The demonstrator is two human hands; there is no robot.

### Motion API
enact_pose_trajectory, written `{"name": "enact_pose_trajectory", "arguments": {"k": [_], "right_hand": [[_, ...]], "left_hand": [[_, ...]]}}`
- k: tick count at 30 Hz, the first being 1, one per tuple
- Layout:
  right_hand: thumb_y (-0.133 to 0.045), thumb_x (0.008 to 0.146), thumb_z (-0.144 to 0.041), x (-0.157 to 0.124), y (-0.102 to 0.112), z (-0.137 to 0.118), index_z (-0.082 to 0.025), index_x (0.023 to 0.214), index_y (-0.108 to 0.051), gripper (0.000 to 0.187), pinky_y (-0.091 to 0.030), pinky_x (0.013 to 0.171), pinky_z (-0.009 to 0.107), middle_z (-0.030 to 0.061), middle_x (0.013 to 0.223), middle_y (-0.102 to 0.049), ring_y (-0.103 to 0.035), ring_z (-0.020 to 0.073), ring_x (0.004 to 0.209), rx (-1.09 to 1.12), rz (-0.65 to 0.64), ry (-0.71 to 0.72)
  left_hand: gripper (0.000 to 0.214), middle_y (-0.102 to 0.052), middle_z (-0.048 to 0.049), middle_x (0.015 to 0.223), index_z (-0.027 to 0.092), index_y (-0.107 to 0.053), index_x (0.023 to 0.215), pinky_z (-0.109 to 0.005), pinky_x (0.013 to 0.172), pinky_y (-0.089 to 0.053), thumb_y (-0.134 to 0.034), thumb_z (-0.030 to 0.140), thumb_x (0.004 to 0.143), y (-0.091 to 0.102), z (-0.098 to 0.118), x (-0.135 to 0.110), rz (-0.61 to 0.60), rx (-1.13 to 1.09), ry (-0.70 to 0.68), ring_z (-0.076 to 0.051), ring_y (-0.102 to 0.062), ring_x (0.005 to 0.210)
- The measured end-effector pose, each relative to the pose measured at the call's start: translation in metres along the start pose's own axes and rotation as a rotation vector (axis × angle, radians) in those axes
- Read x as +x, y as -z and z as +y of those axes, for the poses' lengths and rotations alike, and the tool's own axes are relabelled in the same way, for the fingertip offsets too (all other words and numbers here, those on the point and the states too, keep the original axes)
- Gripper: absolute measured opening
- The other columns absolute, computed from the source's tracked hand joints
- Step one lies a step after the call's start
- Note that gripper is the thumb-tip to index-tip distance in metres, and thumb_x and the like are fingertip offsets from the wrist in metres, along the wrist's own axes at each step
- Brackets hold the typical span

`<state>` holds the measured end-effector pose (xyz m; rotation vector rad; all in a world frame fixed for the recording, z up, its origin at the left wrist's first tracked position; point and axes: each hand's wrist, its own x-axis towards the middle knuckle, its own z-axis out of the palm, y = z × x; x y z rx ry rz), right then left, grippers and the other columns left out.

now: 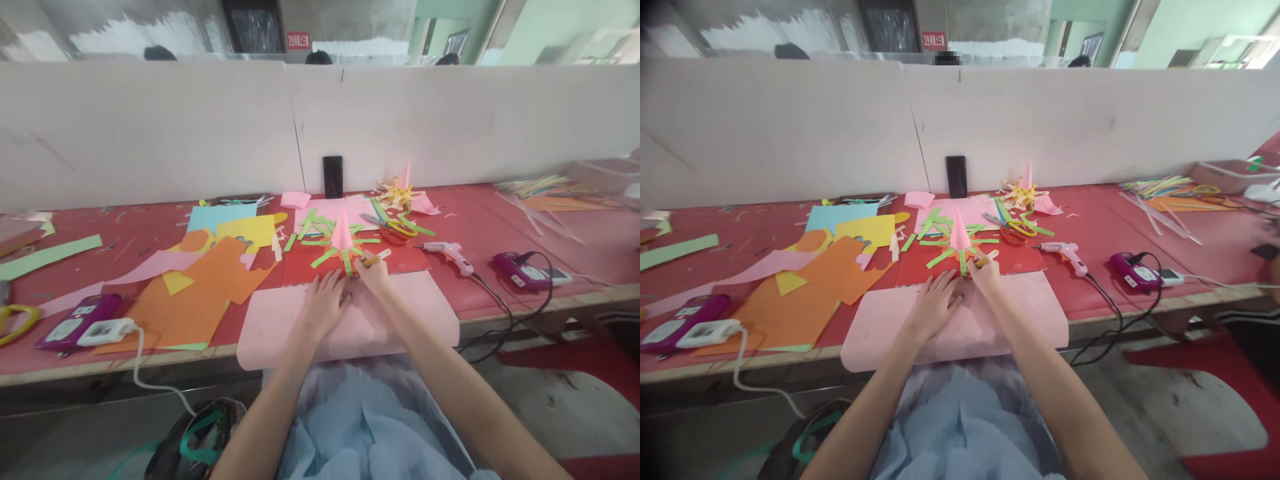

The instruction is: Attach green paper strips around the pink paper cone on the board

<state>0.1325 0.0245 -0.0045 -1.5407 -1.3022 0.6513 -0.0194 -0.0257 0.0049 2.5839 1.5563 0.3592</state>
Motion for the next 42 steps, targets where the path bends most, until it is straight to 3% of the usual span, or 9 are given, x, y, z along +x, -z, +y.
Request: {"name": "enact_pose_trajectory", "arguments": {"k": [9, 22, 42], "right_hand": [[-0.048, 0.071, -0.033, -0.0006, 0.0011, 0.0002, -0.024, 0.054, -0.033, 0.025, -0.035, 0.046, 0.022, -0.0075, 0.041, -0.039, -0.041, 0.0102, 0.041, 0.010, -0.006, 0.028], [-0.050, 0.071, -0.033, -0.0016, 0.0013, 0.0019, -0.024, 0.055, -0.034, 0.024, -0.036, 0.043, 0.023, -0.0093, 0.034, -0.040, -0.042, 0.0104, 0.034, 0.102, -0.125, -0.012], [-0.051, 0.077, -0.040, -0.0002, 0.0013, 0.0034, -0.023, 0.060, -0.040, 0.027, -0.040, 0.054, 0.022, -0.0070, 0.041, -0.053, -0.051, 0.0118, 0.044, 0.030, -0.089, 0.036]], "left_hand": [[0.036, -0.047, -0.0085, 0.139, 0.020, -0.054, 0.122, -0.047, 0.110, -0.027, -0.039, 0.030, 0.091, -0.0025, -0.0003, -0.0001, 0.029, 0.003, -0.010, -0.024, -0.041, 0.129], [0.035, -0.047, -0.0071, 0.139, 0.021, -0.054, 0.121, -0.046, 0.111, -0.025, -0.040, 0.029, 0.091, -0.0023, 0.0003, -0.0003, 0.031, 0.003, -0.009, -0.023, -0.040, 0.130], [0.035, -0.046, -0.0072, 0.140, 0.020, -0.054, 0.122, -0.046, 0.111, -0.025, -0.040, 0.029, 0.091, 0.0008, 0.0016, -0.0001, 0.015, -0.005, 0.001, -0.023, -0.040, 0.130]]}}
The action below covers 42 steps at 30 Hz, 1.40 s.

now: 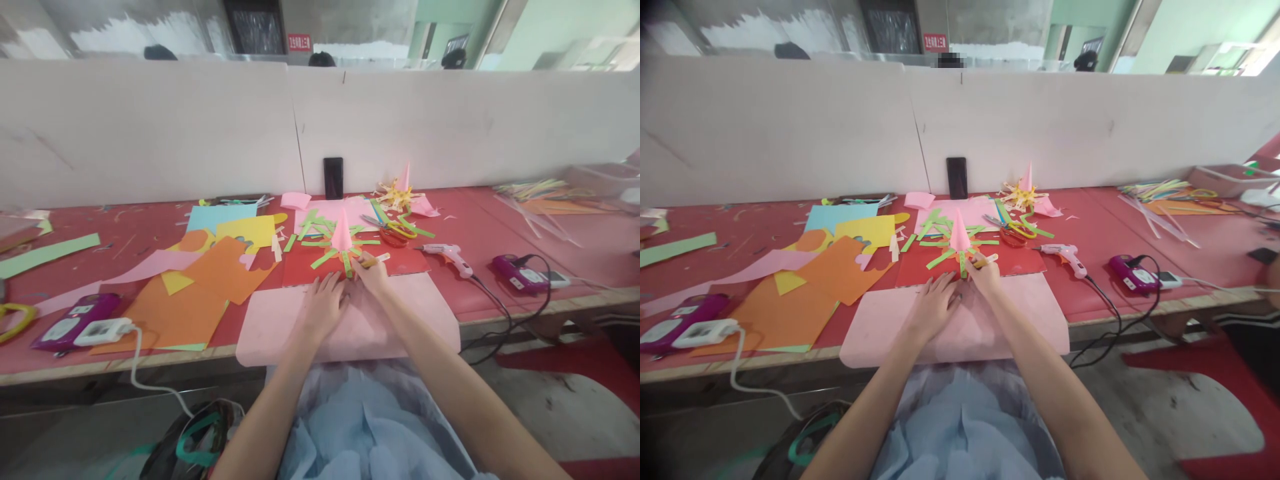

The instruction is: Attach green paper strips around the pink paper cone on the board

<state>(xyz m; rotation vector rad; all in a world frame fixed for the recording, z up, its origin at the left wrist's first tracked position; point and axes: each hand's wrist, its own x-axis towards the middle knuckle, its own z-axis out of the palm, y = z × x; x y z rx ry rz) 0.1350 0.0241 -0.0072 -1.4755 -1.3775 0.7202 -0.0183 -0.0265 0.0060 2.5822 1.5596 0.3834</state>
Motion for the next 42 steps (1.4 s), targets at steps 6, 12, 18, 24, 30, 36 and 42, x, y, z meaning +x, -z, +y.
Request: {"name": "enact_pose_trajectory", "arguments": {"k": [6, 12, 18, 24, 30, 36, 42], "right_hand": [[-0.049, 0.077, -0.040, -0.0003, -0.0003, -0.0012, -0.023, 0.059, -0.039, 0.026, -0.039, 0.054, 0.022, -0.0073, 0.040, -0.052, -0.051, 0.0119, 0.043, -0.009, -0.009, 0.011], [-0.046, 0.072, -0.031, 0.0014, -0.0011, 0.0018, -0.024, 0.056, -0.033, 0.023, -0.035, 0.047, 0.022, -0.0089, 0.036, -0.039, -0.043, 0.0108, 0.038, -0.017, 0.011, -0.040], [-0.047, 0.068, -0.028, 0.0031, -0.0011, 0.0019, -0.023, 0.054, -0.030, 0.022, -0.031, 0.046, 0.022, -0.0089, 0.039, -0.033, -0.038, 0.0093, 0.040, -0.030, 0.038, -0.046], [-0.047, 0.070, -0.030, 0.0022, -0.0006, -0.0003, -0.023, 0.055, -0.031, 0.023, -0.032, 0.045, 0.022, -0.0090, 0.037, -0.034, -0.039, 0.0098, 0.038, 0.000, 0.019, -0.057], [-0.050, 0.073, -0.037, 0.0012, -0.0014, 0.0020, -0.024, 0.057, -0.034, 0.026, -0.038, 0.048, 0.022, -0.0086, 0.036, -0.043, -0.044, 0.0110, 0.037, 0.056, -0.036, -0.038], [-0.052, 0.074, -0.041, 0.0001, 0.0003, -0.0010, -0.024, 0.055, -0.038, 0.029, -0.040, 0.053, 0.023, -0.0075, 0.037, -0.048, -0.048, 0.0116, 0.040, 0.049, -0.052, 0.013], [-0.052, 0.075, -0.041, 0.0000, 0.0003, -0.0017, -0.024, 0.056, -0.038, 0.029, -0.041, 0.053, 0.023, -0.0080, 0.037, -0.049, -0.049, 0.0117, 0.041, 0.046, -0.057, 0.009]], "left_hand": [[0.034, -0.047, -0.0075, 0.139, 0.020, -0.054, 0.121, -0.046, 0.111, -0.026, -0.040, 0.029, 0.091, -0.0014, -0.0008, -0.0001, 0.006, 0.012, 0.002, -0.022, -0.040, 0.130], [0.035, -0.046, -0.0074, 0.140, 0.020, -0.054, 0.121, -0.046, 0.111, -0.026, -0.040, 0.030, 0.091, -0.0029, -0.0017, -0.0002, 0.013, 0.022, -0.005, -0.022, -0.040, 0.130], [0.036, -0.046, -0.0071, 0.140, 0.020, -0.053, 0.123, -0.046, 0.111, -0.026, -0.039, 0.029, 0.091, -0.0013, -0.0008, -0.0004, 0.007, 0.011, -0.001, -0.022, -0.039, 0.131], [0.036, -0.046, -0.0070, 0.140, 0.020, -0.053, 0.124, -0.046, 0.111, -0.026, -0.039, 0.029, 0.092, -0.0011, -0.0009, 0.0000, -0.004, 0.008, -0.001, -0.022, -0.039, 0.131], [0.035, -0.045, -0.0075, 0.140, 0.019, -0.054, 0.122, -0.047, 0.111, -0.026, -0.040, 0.029, 0.091, -0.0005, -0.0012, -0.0004, 0.005, 0.003, 0.005, -0.023, -0.039, 0.131], [0.034, -0.047, -0.0083, 0.139, 0.020, -0.055, 0.120, -0.046, 0.110, -0.026, -0.040, 0.028, 0.091, -0.0001, -0.0009, -0.0005, 0.015, -0.001, -0.006, -0.023, -0.040, 0.130], [0.034, -0.047, -0.0081, 0.139, 0.020, -0.055, 0.120, -0.046, 0.111, -0.026, -0.041, 0.030, 0.091, -0.0025, -0.0019, -0.0004, 0.016, 0.001, 0.002, -0.023, -0.040, 0.130]]}}
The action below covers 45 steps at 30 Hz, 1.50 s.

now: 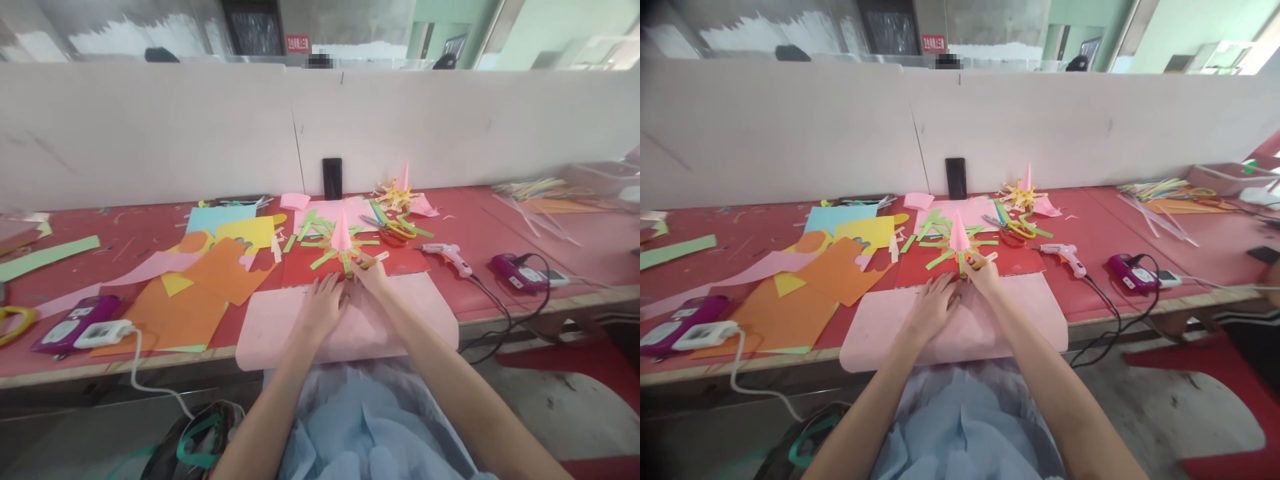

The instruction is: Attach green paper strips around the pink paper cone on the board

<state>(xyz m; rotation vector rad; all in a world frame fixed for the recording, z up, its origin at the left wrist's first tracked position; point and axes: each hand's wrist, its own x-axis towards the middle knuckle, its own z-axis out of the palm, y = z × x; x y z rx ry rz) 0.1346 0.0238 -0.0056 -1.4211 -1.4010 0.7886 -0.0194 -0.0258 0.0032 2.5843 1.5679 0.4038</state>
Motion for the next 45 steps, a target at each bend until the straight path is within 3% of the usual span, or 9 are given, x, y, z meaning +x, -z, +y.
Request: {"name": "enact_pose_trajectory", "arguments": {"k": [11, 22, 38, 45], "right_hand": [[-0.049, 0.072, -0.032, 0.0014, -0.0035, 0.0031, -0.024, 0.056, -0.035, 0.022, -0.038, 0.047, 0.022, -0.0087, 0.034, -0.042, -0.046, 0.0116, 0.037, -0.020, 0.070, -0.080], [-0.050, 0.073, -0.034, 0.0007, 0.0000, -0.0043, -0.023, 0.056, -0.036, 0.024, -0.041, 0.050, 0.021, -0.0078, 0.036, -0.047, -0.051, 0.0117, 0.041, 0.014, 0.060, -0.079], [-0.049, 0.069, -0.031, 0.0007, 0.0003, -0.0037, -0.024, 0.055, -0.034, 0.022, -0.038, 0.044, 0.022, -0.0079, 0.032, -0.043, -0.043, 0.0109, 0.034, 0.009, 0.019, -0.101], [-0.048, 0.072, -0.032, 0.0011, 0.0002, -0.0013, -0.024, 0.055, -0.035, 0.023, -0.041, 0.050, 0.022, -0.0086, 0.034, -0.043, -0.048, 0.0115, 0.038, -0.002, 0.039, -0.091]], "left_hand": [[0.035, -0.046, -0.0081, 0.140, 0.020, -0.054, 0.122, -0.047, 0.111, -0.026, -0.041, 0.029, 0.091, 0.0007, -0.0004, 0.0000, -0.016, -0.003, -0.004, -0.023, -0.040, 0.130], [0.035, -0.045, -0.0083, 0.141, 0.020, -0.054, 0.122, -0.047, 0.111, -0.026, -0.040, 0.029, 0.091, 0.0032, 0.0005, -0.0005, -0.020, -0.003, -0.002, -0.023, -0.039, 0.131], [0.034, -0.046, -0.0075, 0.140, 0.021, -0.055, 0.119, -0.046, 0.110, -0.026, -0.040, 0.030, 0.091, -0.0009, -0.0009, 0.0004, -0.005, -0.007, 0.001, -0.023, -0.039, 0.130], [0.035, -0.046, -0.0080, 0.140, 0.020, -0.054, 0.121, -0.047, 0.111, -0.025, -0.040, 0.030, 0.091, 0.0004, 0.0003, 0.0000, -0.014, -0.018, -0.001, -0.023, -0.039, 0.130]]}}
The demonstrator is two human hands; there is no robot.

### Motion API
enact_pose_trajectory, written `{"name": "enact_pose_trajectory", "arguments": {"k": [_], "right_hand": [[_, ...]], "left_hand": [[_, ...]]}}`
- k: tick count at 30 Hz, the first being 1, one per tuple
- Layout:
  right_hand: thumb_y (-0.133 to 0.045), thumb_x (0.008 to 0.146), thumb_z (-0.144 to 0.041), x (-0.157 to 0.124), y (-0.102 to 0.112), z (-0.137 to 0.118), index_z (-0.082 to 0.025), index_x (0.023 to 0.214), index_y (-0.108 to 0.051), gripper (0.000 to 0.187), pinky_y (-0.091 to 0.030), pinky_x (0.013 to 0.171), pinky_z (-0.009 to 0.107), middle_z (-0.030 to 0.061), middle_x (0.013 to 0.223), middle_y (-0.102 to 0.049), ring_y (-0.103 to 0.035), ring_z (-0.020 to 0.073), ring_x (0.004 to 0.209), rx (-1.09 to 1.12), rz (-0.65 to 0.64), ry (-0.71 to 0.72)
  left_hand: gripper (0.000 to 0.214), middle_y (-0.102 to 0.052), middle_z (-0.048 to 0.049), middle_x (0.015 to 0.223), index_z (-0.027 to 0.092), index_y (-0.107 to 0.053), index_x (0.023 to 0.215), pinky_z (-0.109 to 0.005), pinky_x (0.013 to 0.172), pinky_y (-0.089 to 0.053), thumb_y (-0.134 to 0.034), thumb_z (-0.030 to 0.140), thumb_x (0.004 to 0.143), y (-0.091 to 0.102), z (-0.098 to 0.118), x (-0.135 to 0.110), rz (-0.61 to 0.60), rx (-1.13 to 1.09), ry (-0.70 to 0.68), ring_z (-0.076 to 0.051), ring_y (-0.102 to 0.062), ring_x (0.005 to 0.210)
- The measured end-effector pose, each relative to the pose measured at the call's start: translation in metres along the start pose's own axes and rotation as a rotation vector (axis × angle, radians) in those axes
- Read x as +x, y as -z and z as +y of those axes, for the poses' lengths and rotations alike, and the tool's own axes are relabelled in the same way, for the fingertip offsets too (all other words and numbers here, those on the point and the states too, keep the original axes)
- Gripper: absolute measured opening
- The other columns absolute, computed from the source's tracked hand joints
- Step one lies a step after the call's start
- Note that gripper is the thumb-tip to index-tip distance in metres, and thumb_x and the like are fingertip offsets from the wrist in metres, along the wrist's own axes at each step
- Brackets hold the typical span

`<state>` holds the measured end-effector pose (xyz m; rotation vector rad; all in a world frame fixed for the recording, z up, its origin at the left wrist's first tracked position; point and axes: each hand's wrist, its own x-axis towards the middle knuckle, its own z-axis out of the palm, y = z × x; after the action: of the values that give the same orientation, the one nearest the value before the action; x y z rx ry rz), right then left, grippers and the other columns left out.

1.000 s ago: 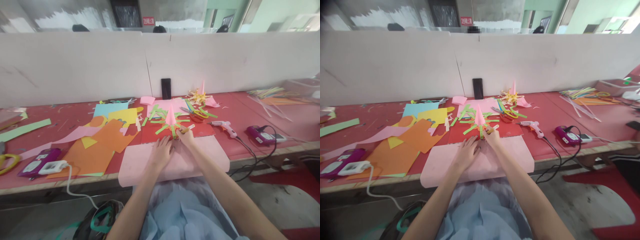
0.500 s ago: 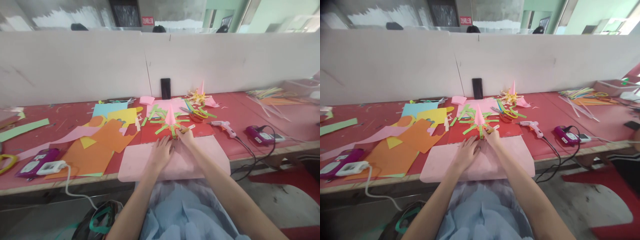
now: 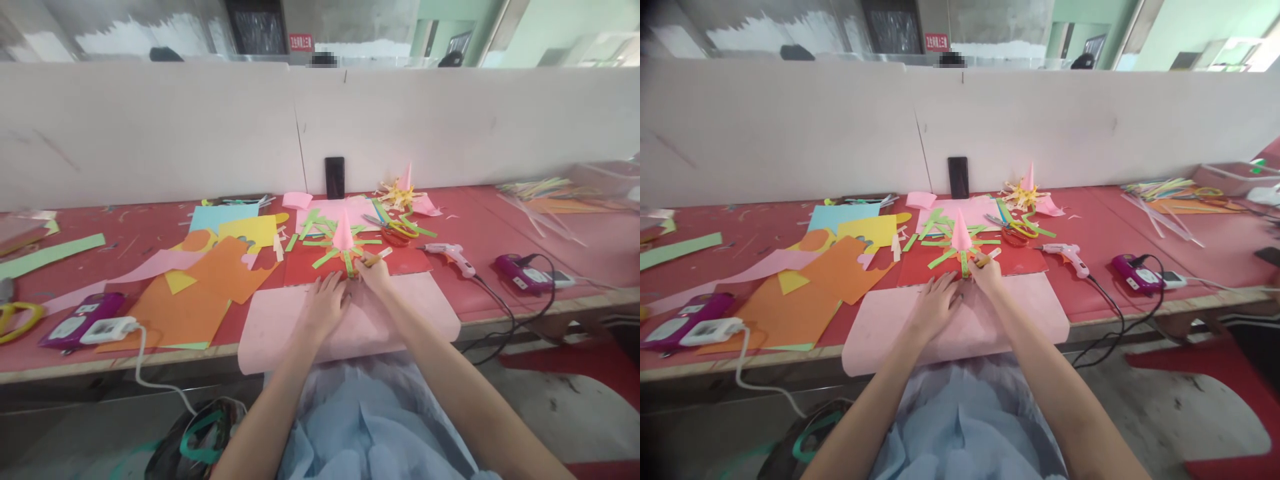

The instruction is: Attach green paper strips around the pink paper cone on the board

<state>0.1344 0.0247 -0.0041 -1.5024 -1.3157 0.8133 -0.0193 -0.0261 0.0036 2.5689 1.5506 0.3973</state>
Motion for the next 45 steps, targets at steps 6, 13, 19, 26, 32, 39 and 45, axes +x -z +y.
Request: {"name": "enact_pose_trajectory", "arguments": {"k": [6, 13, 19, 26, 32, 39, 45], "right_hand": [[-0.050, 0.074, -0.034, 0.0014, -0.0002, 0.0016, -0.024, 0.055, -0.035, 0.026, -0.041, 0.051, 0.022, -0.0082, 0.035, -0.046, -0.051, 0.0123, 0.040, -0.006, 0.021, 0.016], [-0.050, 0.073, -0.033, 0.0020, -0.0001, 0.0023, -0.024, 0.056, -0.036, 0.024, -0.041, 0.051, 0.022, -0.0083, 0.035, -0.045, -0.050, 0.0121, 0.039, -0.013, 0.018, 0.024], [-0.047, 0.070, -0.029, 0.0012, -0.0006, 0.0008, -0.024, 0.055, -0.031, 0.022, -0.036, 0.045, 0.021, -0.0095, 0.034, -0.037, -0.044, 0.0110, 0.036, -0.009, 0.022, -0.005], [-0.048, 0.070, -0.030, -0.0002, 0.0010, -0.0025, -0.024, 0.054, -0.032, 0.023, -0.036, 0.047, 0.022, -0.0094, 0.034, -0.038, -0.042, 0.0104, 0.037, -0.020, 0.034, -0.001], [-0.048, 0.072, -0.033, -0.0005, 0.0005, -0.0022, -0.024, 0.055, -0.036, 0.023, -0.039, 0.050, 0.022, -0.0084, 0.034, -0.043, -0.046, 0.0113, 0.038, -0.010, 0.022, 0.013], [-0.048, 0.073, -0.032, -0.0001, -0.0007, -0.0004, -0.024, 0.055, -0.035, 0.024, -0.037, 0.050, 0.022, -0.0087, 0.036, -0.042, -0.047, 0.0115, 0.040, -0.039, 0.049, 0.033], [-0.048, 0.078, -0.039, 0.0018, 0.0002, 0.0021, -0.024, 0.059, -0.037, 0.027, -0.037, 0.048, 0.022, -0.0088, 0.037, -0.040, -0.047, 0.0118, 0.039, 0.083, 0.132, 0.051]], "left_hand": [[0.035, -0.046, -0.0080, 0.140, 0.022, -0.054, 0.122, -0.047, 0.110, -0.026, -0.040, 0.028, 0.091, -0.0006, -0.0005, -0.0004, 0.027, 0.003, -0.007, -0.023, -0.040, 0.130], [0.035, -0.046, -0.0076, 0.140, 0.021, -0.054, 0.122, -0.047, 0.111, -0.026, -0.040, 0.028, 0.091, 0.0010, 0.0005, 0.0002, 0.013, 0.000, -0.009, -0.024, -0.039, 0.130], [0.036, -0.045, -0.0075, 0.141, 0.020, -0.053, 0.123, -0.047, 0.111, -0.025, -0.039, 0.029, 0.091, 0.0011, 0.0001, 0.0002, -0.006, -0.001, 0.005, -0.023, -0.038, 0.131], [0.035, -0.045, -0.0072, 0.141, 0.021, -0.053, 0.122, -0.046, 0.111, -0.024, -0.039, 0.029, 0.091, -0.0006, -0.0011, 0.0005, 0.002, 0.008, 0.000, -0.022, -0.038, 0.131], [0.035, -0.045, -0.0079, 0.141, 0.020, -0.054, 0.122, -0.046, 0.112, -0.025, -0.040, 0.029, 0.091, 0.0015, 0.0001, 0.0006, -0.012, 0.008, 0.012, -0.022, -0.038, 0.132], [0.036, -0.045, -0.0069, 0.141, 0.021, -0.053, 0.124, -0.046, 0.112, -0.024, -0.039, 0.030, 0.092, 0.0013, 0.0001, 0.0001, -0.012, 0.003, 0.016, -0.022, -0.038, 0.131], [0.036, -0.044, -0.0070, 0.141, 0.021, -0.053, 0.123, -0.046, 0.111, -0.025, -0.038, 0.030, 0.092, 0.0008, -0.0012, -0.0003, 0.001, 0.008, 0.001, -0.022, -0.039, 0.131]]}}
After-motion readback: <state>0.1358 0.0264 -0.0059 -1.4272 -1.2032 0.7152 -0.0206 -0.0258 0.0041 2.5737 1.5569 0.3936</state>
